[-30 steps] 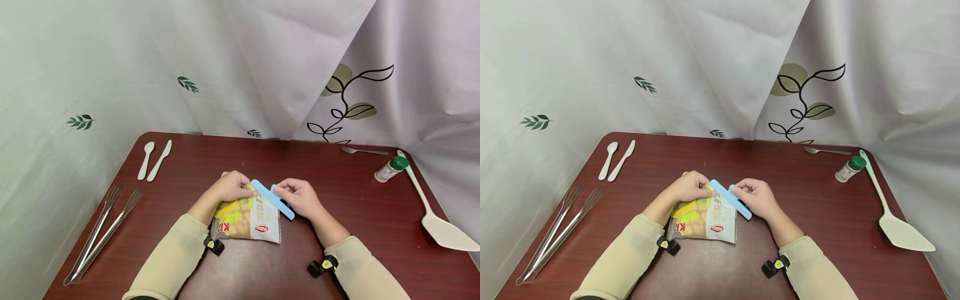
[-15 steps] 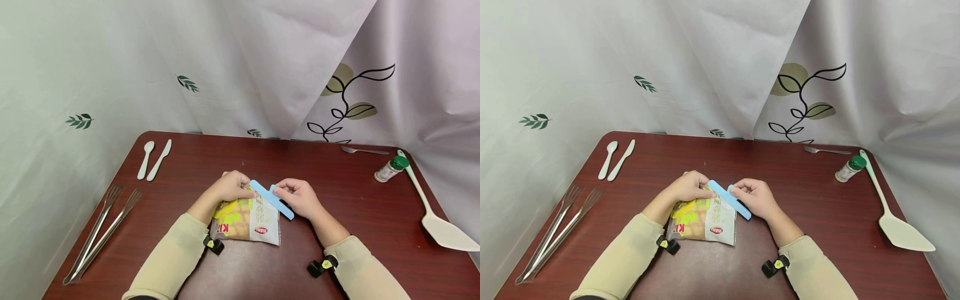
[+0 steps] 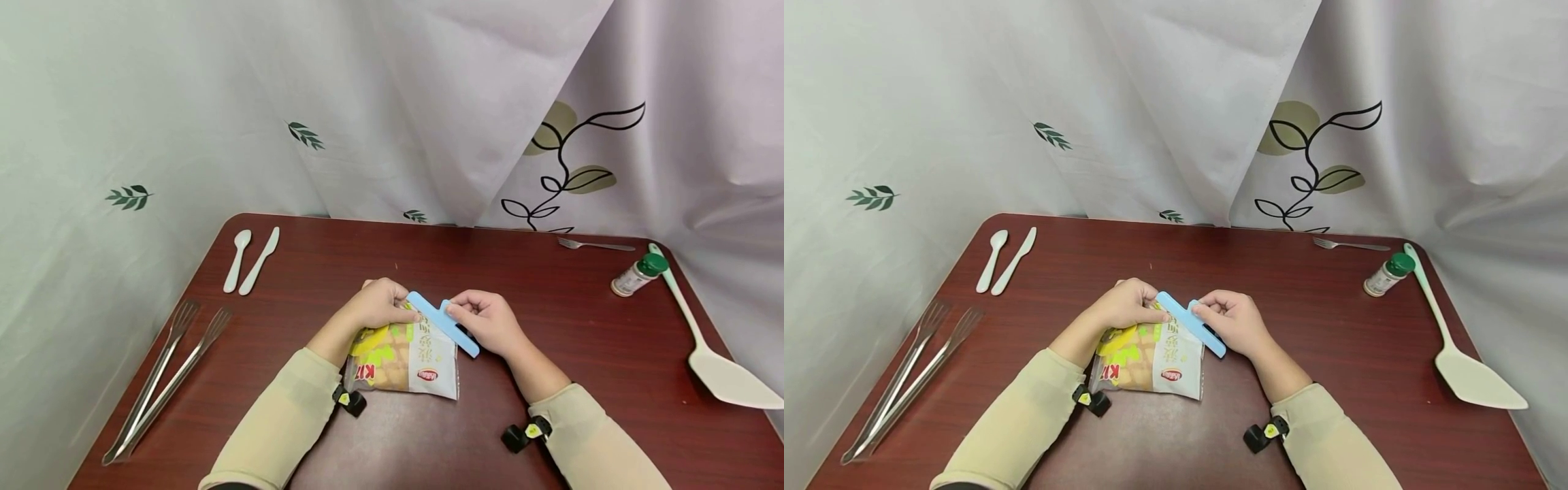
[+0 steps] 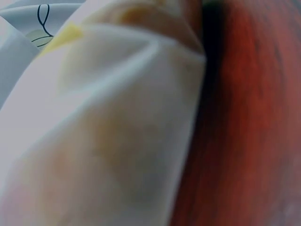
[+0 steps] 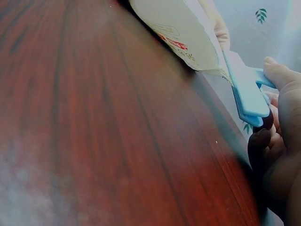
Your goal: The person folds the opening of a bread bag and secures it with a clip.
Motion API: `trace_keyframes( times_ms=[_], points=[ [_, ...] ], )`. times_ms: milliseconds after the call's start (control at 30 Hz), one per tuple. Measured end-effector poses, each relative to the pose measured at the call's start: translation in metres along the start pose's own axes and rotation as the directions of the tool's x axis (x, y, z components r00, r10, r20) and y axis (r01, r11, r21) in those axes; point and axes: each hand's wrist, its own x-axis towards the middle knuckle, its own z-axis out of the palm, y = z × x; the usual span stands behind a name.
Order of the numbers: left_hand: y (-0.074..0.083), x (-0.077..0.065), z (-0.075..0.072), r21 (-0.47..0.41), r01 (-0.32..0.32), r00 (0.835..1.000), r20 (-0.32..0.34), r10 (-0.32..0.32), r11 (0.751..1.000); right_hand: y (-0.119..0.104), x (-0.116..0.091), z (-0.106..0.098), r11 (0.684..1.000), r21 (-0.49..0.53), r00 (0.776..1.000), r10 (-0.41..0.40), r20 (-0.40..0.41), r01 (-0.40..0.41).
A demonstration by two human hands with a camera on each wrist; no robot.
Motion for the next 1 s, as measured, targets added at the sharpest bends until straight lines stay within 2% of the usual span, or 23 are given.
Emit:
trace_keyframes(
  times_ms=[567,867,1000],
  points=[
    [0.008,0.003,-0.002,0.046,0.020,0.999,0.024,-0.021,0.999,0.001,0.001,-0.002,1.000,0.005,1.000,-0.004,-0.001,0.004],
    [-0.003,0.001,0.001,-0.018,-0.006,1.000,0.009,0.006,1.000,0.001,0.002,0.000,0.992,0.054,0.993,0.109,0.037,-0.111],
    [-0.005,0.001,0.001,-0.044,-0.025,1.000,-0.009,0.024,0.999,0.001,0.001,0.000,0.989,0.058,0.991,0.132,0.033,-0.134]
  ],
)
